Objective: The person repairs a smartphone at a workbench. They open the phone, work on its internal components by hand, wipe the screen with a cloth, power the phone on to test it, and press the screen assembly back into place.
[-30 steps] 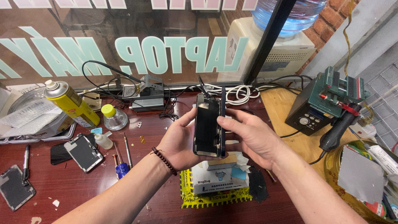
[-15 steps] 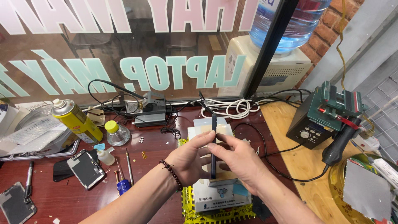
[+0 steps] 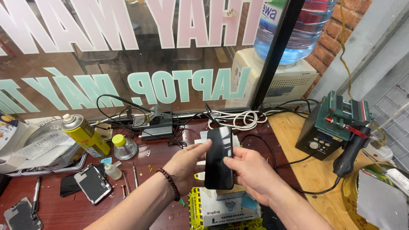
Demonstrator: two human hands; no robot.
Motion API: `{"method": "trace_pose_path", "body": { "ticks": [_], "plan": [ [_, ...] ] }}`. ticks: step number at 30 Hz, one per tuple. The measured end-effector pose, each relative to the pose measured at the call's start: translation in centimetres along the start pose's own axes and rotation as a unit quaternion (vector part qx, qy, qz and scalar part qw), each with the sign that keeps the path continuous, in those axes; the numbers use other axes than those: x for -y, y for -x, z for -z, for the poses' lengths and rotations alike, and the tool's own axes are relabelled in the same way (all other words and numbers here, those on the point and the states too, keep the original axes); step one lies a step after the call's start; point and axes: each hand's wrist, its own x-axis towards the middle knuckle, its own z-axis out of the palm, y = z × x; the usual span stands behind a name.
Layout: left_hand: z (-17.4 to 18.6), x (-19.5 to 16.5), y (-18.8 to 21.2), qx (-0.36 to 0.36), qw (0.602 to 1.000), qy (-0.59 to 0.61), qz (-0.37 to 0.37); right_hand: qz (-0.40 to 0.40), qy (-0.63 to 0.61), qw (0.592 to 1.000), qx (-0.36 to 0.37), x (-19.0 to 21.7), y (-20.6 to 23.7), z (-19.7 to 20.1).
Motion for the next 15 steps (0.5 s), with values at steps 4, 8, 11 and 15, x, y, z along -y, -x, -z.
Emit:
{"method": "trace_pose_path", "body": {
  "ticks": [4, 8, 11, 15],
  "plan": [
    [1.5, -0.6, 0.7, 0.127, 0.985, 0.112, 0.045, -0.002, -0.082, 0.994, 0.071, 0.8, 0.7, 0.2],
    [1.5, 0.7, 2.2, 0.267, 0.940, 0.202, 0.061, 0.017, -0.083, 0.988, 0.130, 1.3, 1.4, -0.4],
    [1.3, 0.5, 2.6, 0.320, 0.917, 0.233, 0.055, 0.044, -0.018, 0.995, 0.083, 1.7, 1.5, -0.6],
    [1.1, 0.3, 2.8, 0.342, 0.907, 0.243, 0.038, 0.113, 0.171, 0.977, -0.057, 1.7, 1.4, -0.5]
  ]
}}
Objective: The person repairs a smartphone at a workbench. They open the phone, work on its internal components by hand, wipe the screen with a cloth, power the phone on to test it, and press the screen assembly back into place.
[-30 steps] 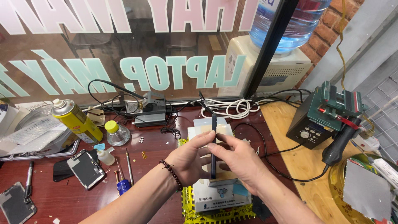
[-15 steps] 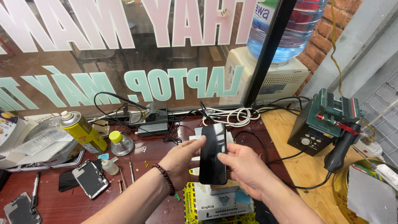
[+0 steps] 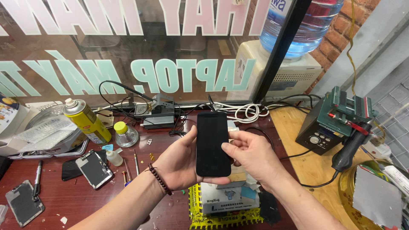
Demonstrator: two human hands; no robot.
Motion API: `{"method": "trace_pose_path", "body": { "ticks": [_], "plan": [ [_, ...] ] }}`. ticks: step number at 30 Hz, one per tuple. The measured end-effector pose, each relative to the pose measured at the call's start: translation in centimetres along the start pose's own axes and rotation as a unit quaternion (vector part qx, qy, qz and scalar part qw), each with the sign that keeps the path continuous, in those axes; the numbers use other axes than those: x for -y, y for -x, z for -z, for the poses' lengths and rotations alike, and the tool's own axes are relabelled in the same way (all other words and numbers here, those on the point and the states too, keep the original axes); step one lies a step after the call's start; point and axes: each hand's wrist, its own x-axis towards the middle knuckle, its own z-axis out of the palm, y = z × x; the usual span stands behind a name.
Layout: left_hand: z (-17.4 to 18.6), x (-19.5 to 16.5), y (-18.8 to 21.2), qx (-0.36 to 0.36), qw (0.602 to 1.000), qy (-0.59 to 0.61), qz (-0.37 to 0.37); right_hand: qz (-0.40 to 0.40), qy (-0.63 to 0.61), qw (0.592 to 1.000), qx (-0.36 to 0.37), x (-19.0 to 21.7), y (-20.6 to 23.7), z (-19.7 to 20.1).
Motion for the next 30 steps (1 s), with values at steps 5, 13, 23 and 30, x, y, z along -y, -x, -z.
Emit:
{"method": "trace_pose_path", "body": {
  "ticks": [5, 13, 23, 30],
  "plan": [
    [-0.2, 0.0, 0.2, 0.056, 0.998, 0.024, -0.017, 0.064, -0.018, 0.996, -0.054, -0.4, 0.4, -0.3],
    [-0.6, -0.1, -0.3, 0.010, 1.000, 0.004, -0.022, 0.060, 0.056, 0.994, -0.073, 1.1, 0.9, -0.4],
    [-0.9, -0.3, -0.1, -0.013, 0.999, -0.015, -0.033, 0.083, 0.032, 0.995, -0.035, 0.9, 1.1, -0.5],
    [-0.5, -0.4, -0.3, -0.034, 0.998, -0.024, -0.044, 0.120, 0.101, 0.988, 0.010, 1.1, 1.1, -0.6]
  ]
}}
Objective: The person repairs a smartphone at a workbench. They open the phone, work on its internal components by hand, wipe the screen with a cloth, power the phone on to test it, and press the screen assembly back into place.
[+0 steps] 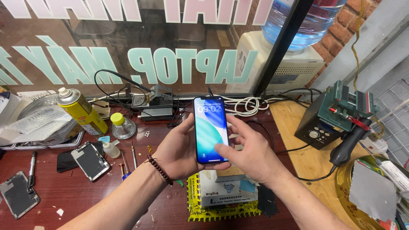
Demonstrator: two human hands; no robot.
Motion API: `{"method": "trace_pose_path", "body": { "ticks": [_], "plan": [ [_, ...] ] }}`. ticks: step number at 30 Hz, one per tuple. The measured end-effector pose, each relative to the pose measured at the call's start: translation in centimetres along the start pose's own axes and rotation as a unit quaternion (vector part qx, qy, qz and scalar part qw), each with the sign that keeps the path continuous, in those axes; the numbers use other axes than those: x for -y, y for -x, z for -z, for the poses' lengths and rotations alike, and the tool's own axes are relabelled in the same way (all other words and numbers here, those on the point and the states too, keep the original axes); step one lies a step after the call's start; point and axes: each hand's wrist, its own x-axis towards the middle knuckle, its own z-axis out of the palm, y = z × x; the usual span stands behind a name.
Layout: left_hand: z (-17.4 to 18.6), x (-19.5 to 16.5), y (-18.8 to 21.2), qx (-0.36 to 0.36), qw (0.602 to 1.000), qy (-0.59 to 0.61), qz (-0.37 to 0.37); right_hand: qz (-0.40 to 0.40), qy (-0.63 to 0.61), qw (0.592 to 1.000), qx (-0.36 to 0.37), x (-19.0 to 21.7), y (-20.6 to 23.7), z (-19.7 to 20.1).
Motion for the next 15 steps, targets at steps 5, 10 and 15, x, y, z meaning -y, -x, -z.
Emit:
{"method": "trace_pose_path", "body": {
  "ticks": [5, 10, 15],
  "plan": [
    [0.2, 0.0, -0.3, 0.039, 0.999, -0.007, -0.008, -0.008, 0.081, 0.997, -0.006, -0.3, 0.1, -0.2],
    [-0.2, 0.6, -0.2, 0.009, 1.000, -0.006, 0.011, -0.050, 0.018, 0.987, -0.152, -0.7, -1.9, 0.6],
    [-0.3, 0.7, -0.3, -0.023, 0.999, -0.037, -0.004, 0.079, 0.163, 0.971, -0.157, 0.2, -0.9, 1.0]
  ]
}}
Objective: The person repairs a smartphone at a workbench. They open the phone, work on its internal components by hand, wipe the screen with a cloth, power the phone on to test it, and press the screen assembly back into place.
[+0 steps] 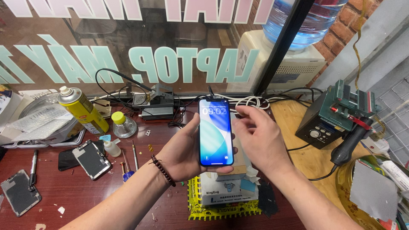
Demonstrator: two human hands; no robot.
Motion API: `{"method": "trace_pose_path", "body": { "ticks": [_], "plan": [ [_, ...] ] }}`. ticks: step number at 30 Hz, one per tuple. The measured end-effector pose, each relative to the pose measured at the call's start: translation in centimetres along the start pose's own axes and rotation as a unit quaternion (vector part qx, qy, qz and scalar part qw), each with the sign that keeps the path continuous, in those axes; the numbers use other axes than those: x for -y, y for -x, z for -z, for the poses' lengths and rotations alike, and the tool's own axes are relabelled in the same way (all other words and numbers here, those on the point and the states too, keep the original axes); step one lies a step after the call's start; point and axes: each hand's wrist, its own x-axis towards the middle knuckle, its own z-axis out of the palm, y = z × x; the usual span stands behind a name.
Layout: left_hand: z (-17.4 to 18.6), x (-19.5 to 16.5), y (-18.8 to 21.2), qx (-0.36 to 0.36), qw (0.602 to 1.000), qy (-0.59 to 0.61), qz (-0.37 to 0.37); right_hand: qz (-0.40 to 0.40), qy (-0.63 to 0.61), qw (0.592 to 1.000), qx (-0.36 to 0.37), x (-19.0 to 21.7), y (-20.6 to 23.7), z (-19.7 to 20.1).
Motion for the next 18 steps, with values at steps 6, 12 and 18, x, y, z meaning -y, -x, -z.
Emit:
{"method": "trace_pose_path", "body": {
  "ticks": [6, 12, 18],
  "plan": [
    [0.1, -0.2, -0.6, -0.028, 0.999, -0.011, -0.013, 0.146, 0.091, 0.984, 0.041, 2.0, 1.6, -0.6],
    [-0.1, 0.1, -0.1, 0.002, 1.000, -0.009, 0.024, 0.072, 0.094, 0.990, -0.070, -1.0, -2.0, 0.0],
    [0.2, 0.0, -0.5, -0.005, 0.999, -0.031, 0.037, 0.219, 0.159, 0.963, -0.013, -0.9, -1.6, -0.1]
  ]
}}
